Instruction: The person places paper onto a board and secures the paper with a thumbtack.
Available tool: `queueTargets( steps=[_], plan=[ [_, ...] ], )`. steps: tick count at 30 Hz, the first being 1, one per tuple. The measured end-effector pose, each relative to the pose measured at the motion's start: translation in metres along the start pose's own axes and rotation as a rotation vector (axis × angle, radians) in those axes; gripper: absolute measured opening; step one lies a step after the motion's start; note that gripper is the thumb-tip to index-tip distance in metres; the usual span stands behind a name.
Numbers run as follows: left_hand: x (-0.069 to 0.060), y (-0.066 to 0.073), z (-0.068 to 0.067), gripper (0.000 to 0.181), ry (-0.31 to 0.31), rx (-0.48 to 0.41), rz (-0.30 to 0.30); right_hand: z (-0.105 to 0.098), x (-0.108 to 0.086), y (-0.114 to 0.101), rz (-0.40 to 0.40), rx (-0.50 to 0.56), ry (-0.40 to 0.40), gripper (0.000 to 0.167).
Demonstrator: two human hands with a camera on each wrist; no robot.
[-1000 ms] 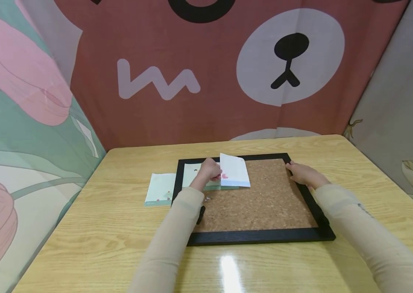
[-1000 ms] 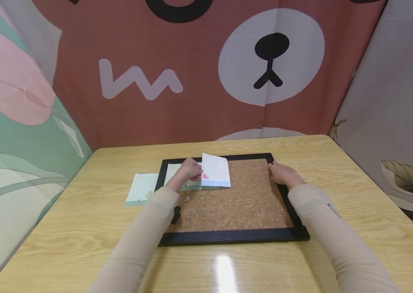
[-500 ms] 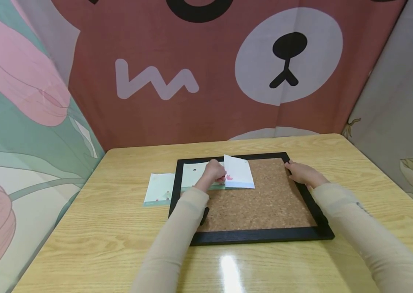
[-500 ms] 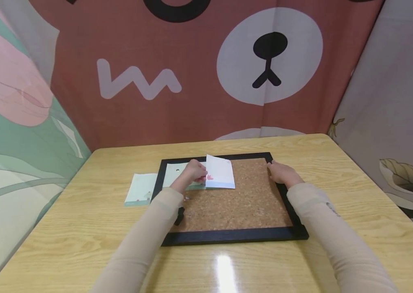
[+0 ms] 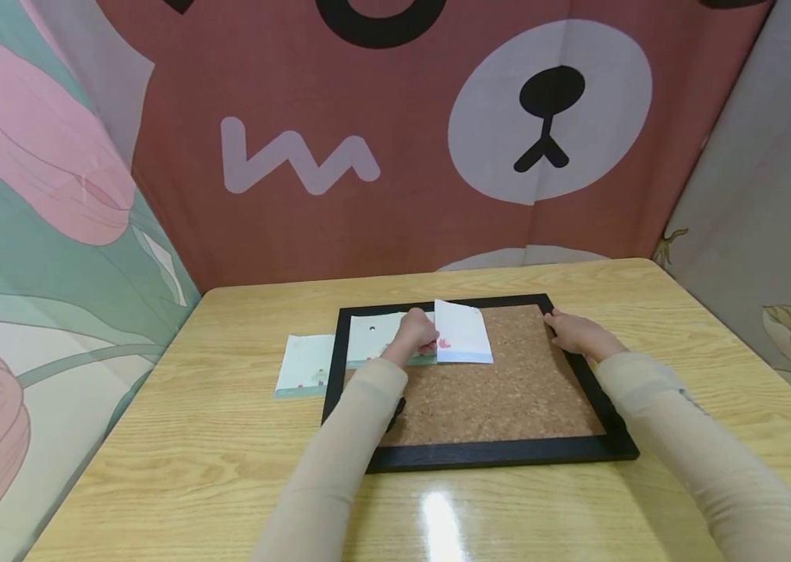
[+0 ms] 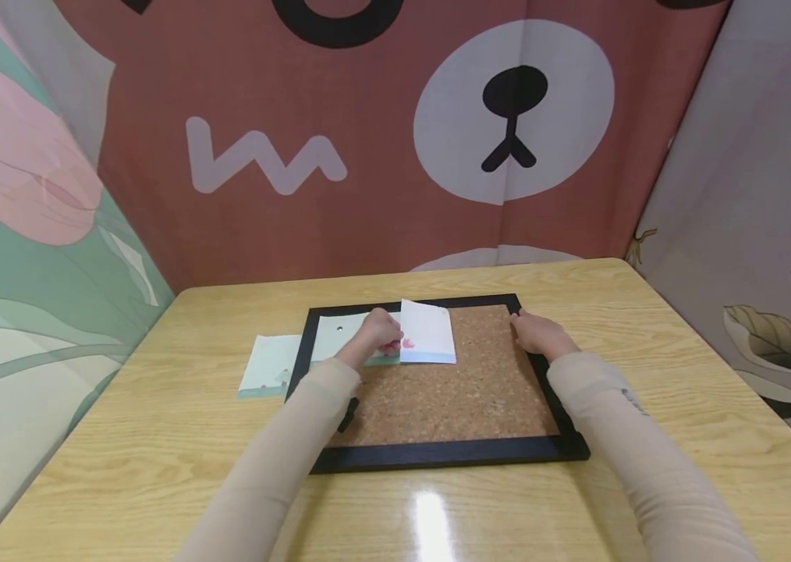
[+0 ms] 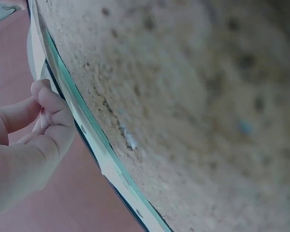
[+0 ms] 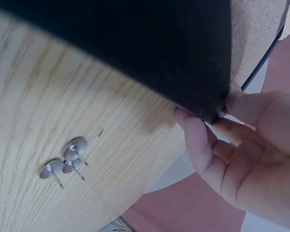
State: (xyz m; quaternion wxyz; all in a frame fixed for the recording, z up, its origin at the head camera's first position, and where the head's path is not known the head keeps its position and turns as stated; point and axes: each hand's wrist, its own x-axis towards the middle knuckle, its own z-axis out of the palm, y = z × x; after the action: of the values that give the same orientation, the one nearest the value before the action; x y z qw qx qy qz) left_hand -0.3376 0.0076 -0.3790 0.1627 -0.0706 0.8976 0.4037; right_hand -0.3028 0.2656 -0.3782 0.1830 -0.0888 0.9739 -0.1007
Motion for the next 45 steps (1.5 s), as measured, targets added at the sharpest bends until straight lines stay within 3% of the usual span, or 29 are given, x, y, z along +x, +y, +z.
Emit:
queueTargets(
  steps=[8,16,24,32,37,40,42,45],
  plan=[
    [0.003,0.001,0.007,0.007,-0.002,0.027,0.016,0.004,0.013,0.017,-0.011,0.033,-0.010,0.058],
    [0.004,0.005,0.011,0.008,-0.005,0.017,0.024,0.000,0.000,0.000,0.008,0.024,0.001,0.054],
    [0.012,0.008,0.016,0.011,-0.017,-0.035,-0.032,0.000,-0.002,0.000,-0.020,-0.015,0.020,0.053],
    [0.011,0.010,0.019,0.014,-0.020,-0.029,-0.030,0.000,-0.004,-0.002,-0.015,0.019,0.014,0.053],
    [-0.002,0.009,0.016,0.003,0.009,0.024,0.075,0.002,-0.005,-0.001,-0.017,0.032,0.013,0.054],
    [-0.010,0.009,0.014,0.010,0.067,0.161,0.189,0.001,-0.005,-0.001,-0.020,0.018,0.018,0.054],
    [-0.013,0.010,0.013,0.005,0.106,0.288,0.282,0.001,-0.004,0.000,-0.018,0.008,0.022,0.053],
    [-0.016,0.011,0.014,0.025,0.081,0.471,0.420,0.002,-0.003,0.000,-0.017,0.001,0.024,0.053]
  ],
)
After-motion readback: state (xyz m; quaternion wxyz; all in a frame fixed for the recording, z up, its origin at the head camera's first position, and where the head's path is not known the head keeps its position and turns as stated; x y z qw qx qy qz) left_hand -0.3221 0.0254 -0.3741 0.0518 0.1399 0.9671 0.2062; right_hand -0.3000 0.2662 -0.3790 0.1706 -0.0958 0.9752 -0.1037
